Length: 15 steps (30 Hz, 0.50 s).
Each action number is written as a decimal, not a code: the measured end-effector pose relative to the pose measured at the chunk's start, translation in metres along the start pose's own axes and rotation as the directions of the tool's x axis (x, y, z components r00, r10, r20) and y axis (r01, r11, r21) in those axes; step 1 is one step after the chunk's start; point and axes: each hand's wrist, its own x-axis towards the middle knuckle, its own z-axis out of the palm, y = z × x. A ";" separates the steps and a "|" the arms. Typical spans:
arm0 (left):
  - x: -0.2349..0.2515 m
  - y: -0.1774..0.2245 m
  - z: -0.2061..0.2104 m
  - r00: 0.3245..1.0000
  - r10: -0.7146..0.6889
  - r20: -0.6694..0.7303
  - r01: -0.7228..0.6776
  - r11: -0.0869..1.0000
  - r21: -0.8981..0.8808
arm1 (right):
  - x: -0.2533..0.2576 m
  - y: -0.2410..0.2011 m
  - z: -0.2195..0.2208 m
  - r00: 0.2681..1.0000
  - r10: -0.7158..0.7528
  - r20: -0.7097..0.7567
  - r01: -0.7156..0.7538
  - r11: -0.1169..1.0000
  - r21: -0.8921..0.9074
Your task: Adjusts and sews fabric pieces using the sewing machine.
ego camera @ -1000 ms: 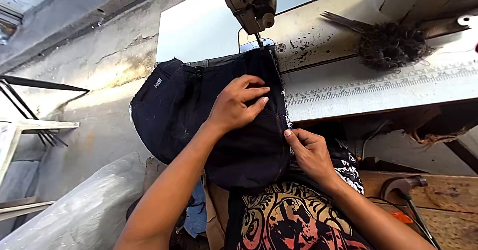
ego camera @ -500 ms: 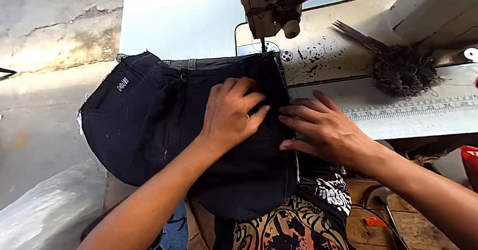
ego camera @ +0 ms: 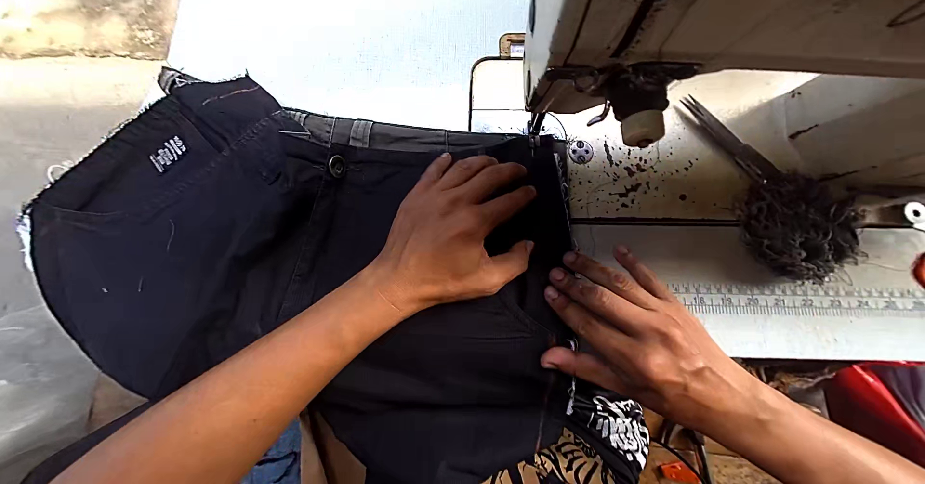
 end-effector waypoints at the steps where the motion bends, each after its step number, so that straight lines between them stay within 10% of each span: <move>1: 0.000 -0.003 0.004 1.000 0.000 0.007 0.000 1.000 -0.011 | 0.000 0.001 0.000 1.000 -0.009 -0.001 0.009 1.000 -0.001; 15: 0.009 -0.022 0.007 1.000 0.029 0.004 -0.028 0.996 -0.086 | 0.006 -0.005 0.003 1.000 0.025 -0.015 -0.026 0.996 -0.090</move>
